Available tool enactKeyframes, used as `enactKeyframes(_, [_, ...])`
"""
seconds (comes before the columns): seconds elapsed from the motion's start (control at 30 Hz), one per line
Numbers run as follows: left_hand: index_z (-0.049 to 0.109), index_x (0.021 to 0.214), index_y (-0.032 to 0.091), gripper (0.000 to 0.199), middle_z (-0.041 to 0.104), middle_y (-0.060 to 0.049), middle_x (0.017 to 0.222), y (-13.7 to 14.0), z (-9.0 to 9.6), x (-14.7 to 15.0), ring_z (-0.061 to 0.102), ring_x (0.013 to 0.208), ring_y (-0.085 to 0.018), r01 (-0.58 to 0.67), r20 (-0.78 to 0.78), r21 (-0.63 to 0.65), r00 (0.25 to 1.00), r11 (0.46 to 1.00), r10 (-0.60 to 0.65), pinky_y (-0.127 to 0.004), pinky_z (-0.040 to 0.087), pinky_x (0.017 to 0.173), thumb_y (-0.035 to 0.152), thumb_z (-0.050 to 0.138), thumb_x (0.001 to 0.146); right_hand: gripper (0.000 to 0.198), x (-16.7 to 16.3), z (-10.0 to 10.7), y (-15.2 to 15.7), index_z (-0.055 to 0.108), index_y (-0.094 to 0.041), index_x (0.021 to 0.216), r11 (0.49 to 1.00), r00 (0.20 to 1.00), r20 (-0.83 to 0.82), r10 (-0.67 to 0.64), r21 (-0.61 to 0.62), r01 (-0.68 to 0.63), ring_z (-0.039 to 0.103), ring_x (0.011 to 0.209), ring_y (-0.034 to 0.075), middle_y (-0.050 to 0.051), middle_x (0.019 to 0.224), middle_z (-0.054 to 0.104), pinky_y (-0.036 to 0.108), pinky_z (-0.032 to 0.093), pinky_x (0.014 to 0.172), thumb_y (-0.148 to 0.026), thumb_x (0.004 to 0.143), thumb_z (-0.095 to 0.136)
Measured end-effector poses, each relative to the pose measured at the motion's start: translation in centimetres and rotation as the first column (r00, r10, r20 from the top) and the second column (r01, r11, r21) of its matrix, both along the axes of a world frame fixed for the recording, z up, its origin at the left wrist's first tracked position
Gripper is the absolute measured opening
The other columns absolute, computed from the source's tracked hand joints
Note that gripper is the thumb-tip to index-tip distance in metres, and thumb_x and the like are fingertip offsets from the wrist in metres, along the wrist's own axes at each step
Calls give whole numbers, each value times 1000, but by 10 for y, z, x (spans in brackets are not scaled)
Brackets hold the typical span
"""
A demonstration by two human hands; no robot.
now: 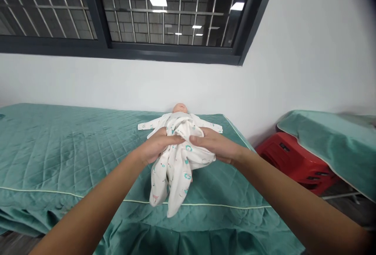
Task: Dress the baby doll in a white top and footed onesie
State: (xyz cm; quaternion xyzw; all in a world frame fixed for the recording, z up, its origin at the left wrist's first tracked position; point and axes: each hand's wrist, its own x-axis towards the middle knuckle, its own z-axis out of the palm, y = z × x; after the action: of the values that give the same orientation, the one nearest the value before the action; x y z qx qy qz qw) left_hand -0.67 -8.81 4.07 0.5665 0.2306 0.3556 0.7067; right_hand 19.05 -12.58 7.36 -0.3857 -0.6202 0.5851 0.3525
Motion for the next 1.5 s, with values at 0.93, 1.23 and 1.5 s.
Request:
enactKeyframes(0.93, [68, 112, 12, 45, 75, -13, 93, -2, -39, 2, 71, 76, -22, 5, 27, -227, 1000, 974, 1, -31, 56, 72, 39, 76, 76, 43, -8, -59, 2, 67, -14, 110, 988, 976, -201, -88, -142, 59, 69, 89, 22, 8, 94, 74, 34, 55, 83, -37, 75, 78])
enactKeyframes(1.23, [69, 110, 12, 47, 74, -14, 101, 1, -43, -8, 70, 88, -23, 99, -66, -204, 991, 974, -115, -30, 55, 78, 29, 82, 69, 39, -9, -62, 3, 66, -16, 115, 955, 885, -389, -257, -245, 170, 69, 97, 23, 11, 109, 72, 33, 56, 84, -41, 85, 67])
enactKeyframes(1.5, [69, 103, 11, 38, 74, -14, 100, 8, -56, 12, 70, 84, -24, -100, -208, -243, 977, 965, 49, -32, 55, 76, 34, 75, 72, 41, -13, -99, -18, 66, -17, 117, 915, 880, -340, -332, -343, 213, 70, 89, 23, 9, 100, 74, 34, 56, 81, -38, 82, 70])
